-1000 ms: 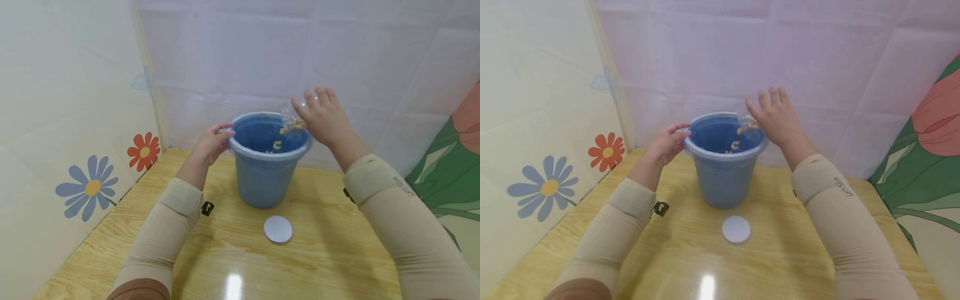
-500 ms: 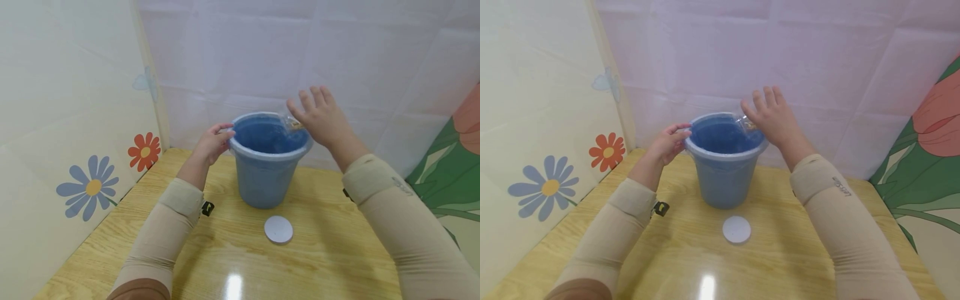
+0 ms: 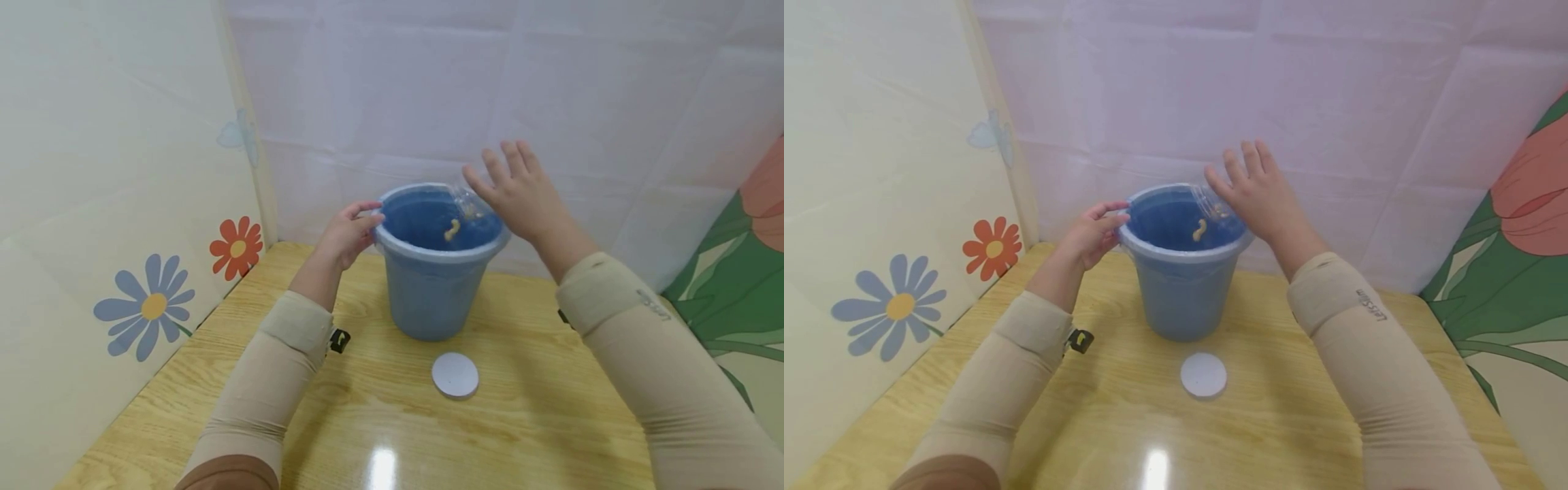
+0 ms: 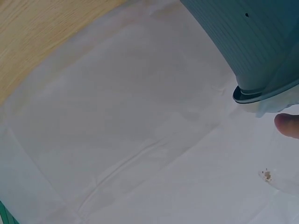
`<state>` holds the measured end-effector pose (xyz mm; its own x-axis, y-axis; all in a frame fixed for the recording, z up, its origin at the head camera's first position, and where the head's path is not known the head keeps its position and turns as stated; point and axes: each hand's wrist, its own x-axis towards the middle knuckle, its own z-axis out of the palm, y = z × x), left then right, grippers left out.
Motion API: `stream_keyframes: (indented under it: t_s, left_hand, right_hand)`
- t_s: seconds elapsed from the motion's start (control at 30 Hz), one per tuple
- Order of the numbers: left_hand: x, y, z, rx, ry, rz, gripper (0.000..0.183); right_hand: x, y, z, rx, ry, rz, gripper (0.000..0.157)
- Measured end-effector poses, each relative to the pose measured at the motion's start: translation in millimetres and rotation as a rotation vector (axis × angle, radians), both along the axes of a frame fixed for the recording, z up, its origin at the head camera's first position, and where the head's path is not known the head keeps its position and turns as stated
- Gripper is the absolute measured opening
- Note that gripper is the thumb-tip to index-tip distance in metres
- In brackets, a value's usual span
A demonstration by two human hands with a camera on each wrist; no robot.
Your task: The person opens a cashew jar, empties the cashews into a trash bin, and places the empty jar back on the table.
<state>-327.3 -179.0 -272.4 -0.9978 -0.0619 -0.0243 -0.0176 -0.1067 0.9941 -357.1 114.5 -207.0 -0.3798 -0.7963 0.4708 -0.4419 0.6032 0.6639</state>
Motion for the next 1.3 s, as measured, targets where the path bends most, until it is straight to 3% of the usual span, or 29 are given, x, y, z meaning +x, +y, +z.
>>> stream_keyframes:
  t_s: [0.43,0.67,0.93,1.3]
  left_hand:
    - [-1.2,-0.1,-0.1,0.001,0.002,0.005,0.035]
    - [-1.3,-0.5,0.3,-0.010,0.002,0.003,0.035]
    - [-2.7,-1.2,0.1,-0.005,0.001,0.007,0.035]
    - [-4.3,-1.0,-0.4,-0.001,-0.002,0.004,0.036]
  right_hand:
    - [-1.9,0.0,-1.2,-0.001,0.021,0.019,0.062]
    - [-3.8,-2.7,2.7,0.023,0.192,0.120,0.051]
    - [-1.5,-4.5,6.9,0.136,0.093,0.049,0.055]
    - [-1.7,-3.0,3.0,0.111,0.058,0.016,0.057]
